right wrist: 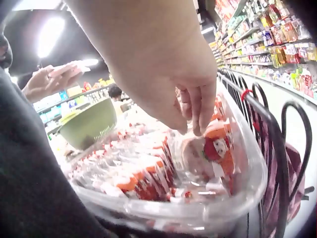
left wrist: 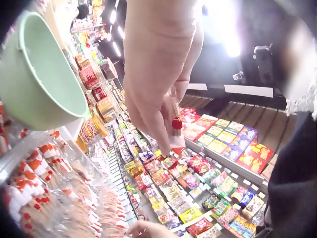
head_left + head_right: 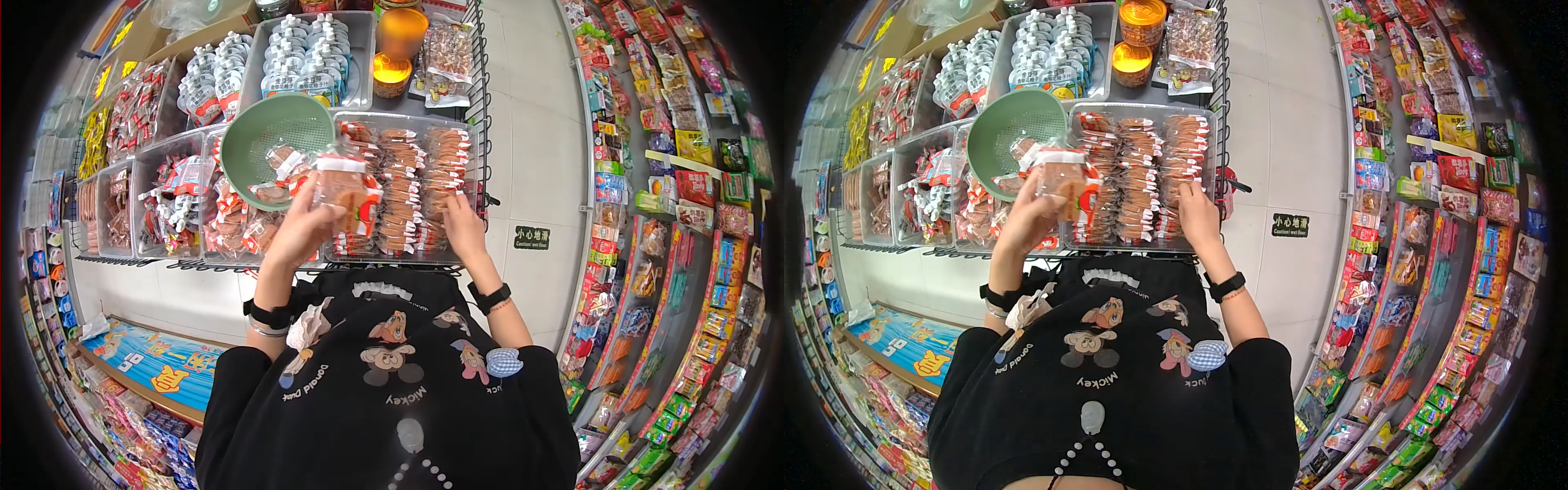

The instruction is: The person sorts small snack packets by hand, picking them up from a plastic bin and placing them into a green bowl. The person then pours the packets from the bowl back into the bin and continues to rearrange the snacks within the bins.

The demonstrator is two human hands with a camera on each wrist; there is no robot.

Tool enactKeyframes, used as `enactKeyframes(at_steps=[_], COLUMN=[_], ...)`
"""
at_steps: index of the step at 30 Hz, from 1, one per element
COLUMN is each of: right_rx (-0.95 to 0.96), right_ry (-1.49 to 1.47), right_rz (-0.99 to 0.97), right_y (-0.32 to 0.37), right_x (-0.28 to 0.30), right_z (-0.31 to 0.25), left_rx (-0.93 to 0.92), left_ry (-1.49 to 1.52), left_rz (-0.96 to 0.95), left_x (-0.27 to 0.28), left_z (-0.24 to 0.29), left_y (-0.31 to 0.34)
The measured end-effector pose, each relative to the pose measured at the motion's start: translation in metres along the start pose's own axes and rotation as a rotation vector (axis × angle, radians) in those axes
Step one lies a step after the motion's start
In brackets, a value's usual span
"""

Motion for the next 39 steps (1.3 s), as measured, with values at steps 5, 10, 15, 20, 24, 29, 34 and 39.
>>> enactKeyframes(at_steps=[5, 10, 15, 20, 24, 29, 34, 39], right_rx=[-0.188, -0.164, -0.15, -0.217, -0.206, -0.293, -0.017, 0.095], right_ry=[-1.099, -1.397, -1.386, -1.315, -1.247, -0.856, -0.429, -0.063], right_rz=[-0.107, -0.277, -0.211, -0.251, 0.046, 0.106, 0.035, 0.08], right_y=[-0.006, -0.006, -0.008, -0.005, -0.008, 0.007, 0.022, 0.016], right_x=[0.027, 0.042, 0.041, 0.033, 0.063, 0.083, 0.027, -0.001], right_z=[-0.03, -0.085, -0.089, -0.07, -0.022, 0.022, 0.022, 0.016], left_rx=[0.025, -0.118, -0.107, -0.021, 0.017, -0.015, -0.006, 0.005], left_ry=[-0.111, -0.382, -0.412, -0.123, -0.086, -0.089, -0.076, -0.09], left_rz=[-0.072, -0.116, -0.101, -0.083, -0.045, 0.021, 0.075, 0.091], left_x=[-0.033, -0.05, -0.049, -0.036, -0.033, -0.011, 0.001, 0.001], left_z=[-0.012, -0.003, -0.002, -0.018, -0.009, -0.01, -0.015, -0.014], left_y=[-0.009, -0.015, -0.014, -0.017, -0.011, -0.012, -0.014, -0.012])
Point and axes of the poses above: each hand's wrist, its own y-axis away from the middle knuckle, its own x-axis out of the back of the hand, z = x × y, the point moved 10 cm from there along -y, towards the middle knuckle, and after that the axes turned 13 degrees about -y, right-handed, at the moved point
